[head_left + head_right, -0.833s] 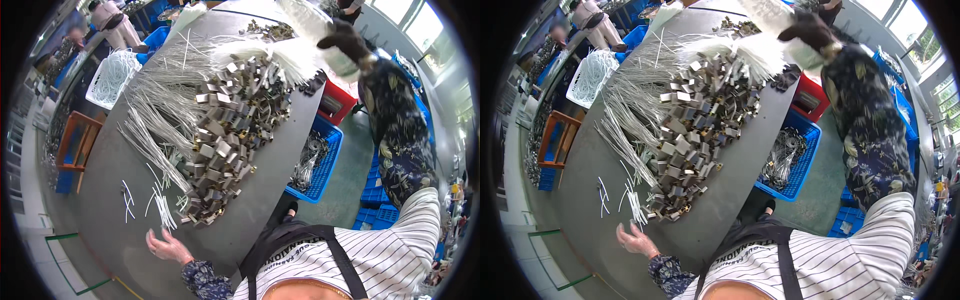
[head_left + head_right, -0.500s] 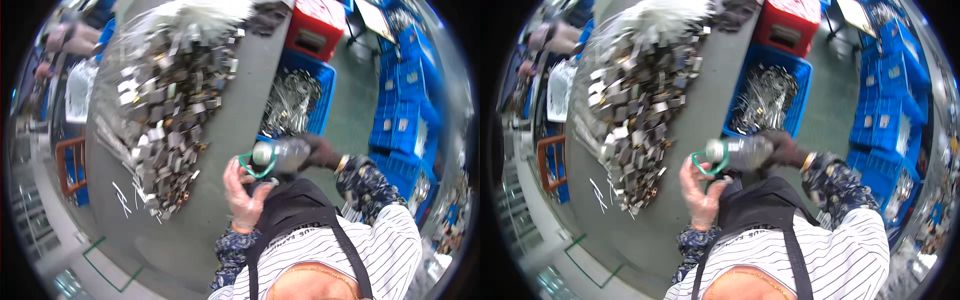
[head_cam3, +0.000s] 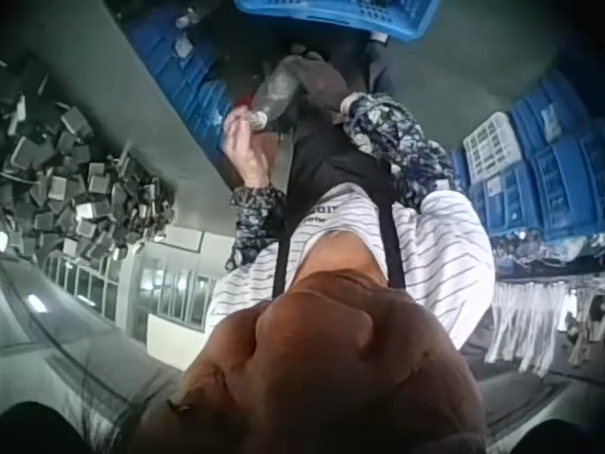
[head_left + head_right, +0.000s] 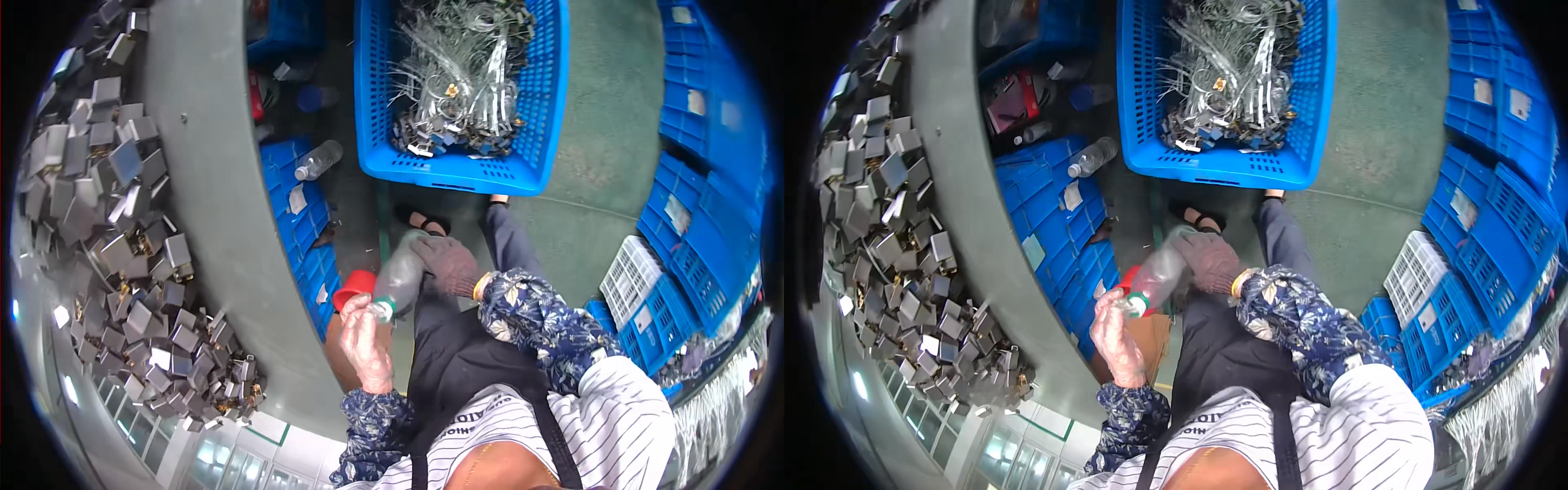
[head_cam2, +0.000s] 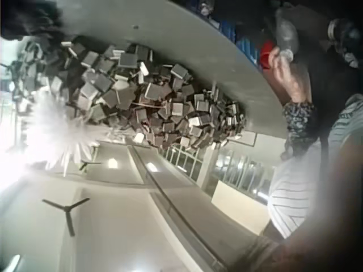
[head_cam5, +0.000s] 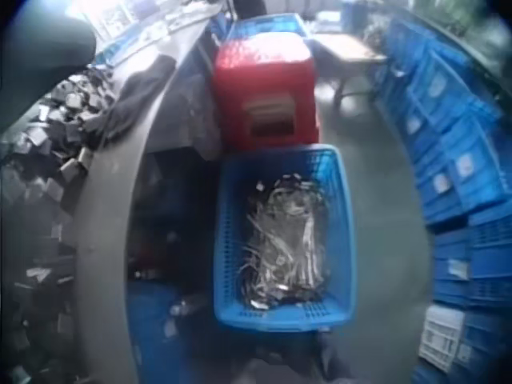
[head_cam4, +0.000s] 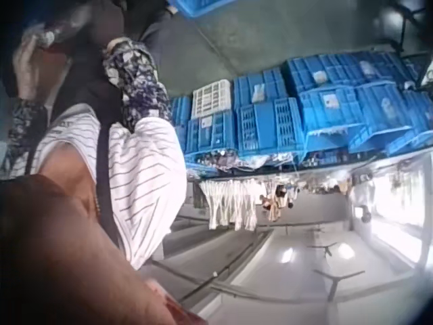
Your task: Sorting and bundling electronic wire harnesses at an assembly station.
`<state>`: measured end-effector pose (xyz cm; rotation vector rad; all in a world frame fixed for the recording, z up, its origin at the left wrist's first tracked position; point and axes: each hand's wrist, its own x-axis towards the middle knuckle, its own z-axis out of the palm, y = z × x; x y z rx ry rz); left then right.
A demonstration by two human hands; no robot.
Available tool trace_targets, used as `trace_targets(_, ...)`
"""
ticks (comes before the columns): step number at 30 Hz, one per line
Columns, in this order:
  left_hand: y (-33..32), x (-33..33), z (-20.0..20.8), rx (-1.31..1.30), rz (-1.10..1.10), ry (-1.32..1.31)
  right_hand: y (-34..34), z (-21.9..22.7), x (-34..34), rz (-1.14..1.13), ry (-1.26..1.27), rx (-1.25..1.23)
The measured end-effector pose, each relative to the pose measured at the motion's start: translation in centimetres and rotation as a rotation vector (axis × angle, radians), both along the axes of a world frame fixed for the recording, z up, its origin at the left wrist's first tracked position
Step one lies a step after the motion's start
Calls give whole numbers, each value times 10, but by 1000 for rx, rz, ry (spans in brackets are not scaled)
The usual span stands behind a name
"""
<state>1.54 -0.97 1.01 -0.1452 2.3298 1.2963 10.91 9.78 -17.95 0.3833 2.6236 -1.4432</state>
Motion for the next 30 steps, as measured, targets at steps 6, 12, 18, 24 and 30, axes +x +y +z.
trace_targets(6,-12,-44,-83,-135,113,58,2,-8,47,366,-798,-439)
trace_targets(12,-33,-161,-212,339,640,104,5,-37,54,410,-1048,-508)
trace_targets(18,-24,-252,-343,341,702,-3,9,-40,46,-23,-897,-752)
trace_targets(24,-8,-295,-328,247,382,-245,16,-38,32,-247,-802,-1070)
trace_targets(30,12,-373,-298,-970,-522,408,37,-29,8,-432,-690,-1316)
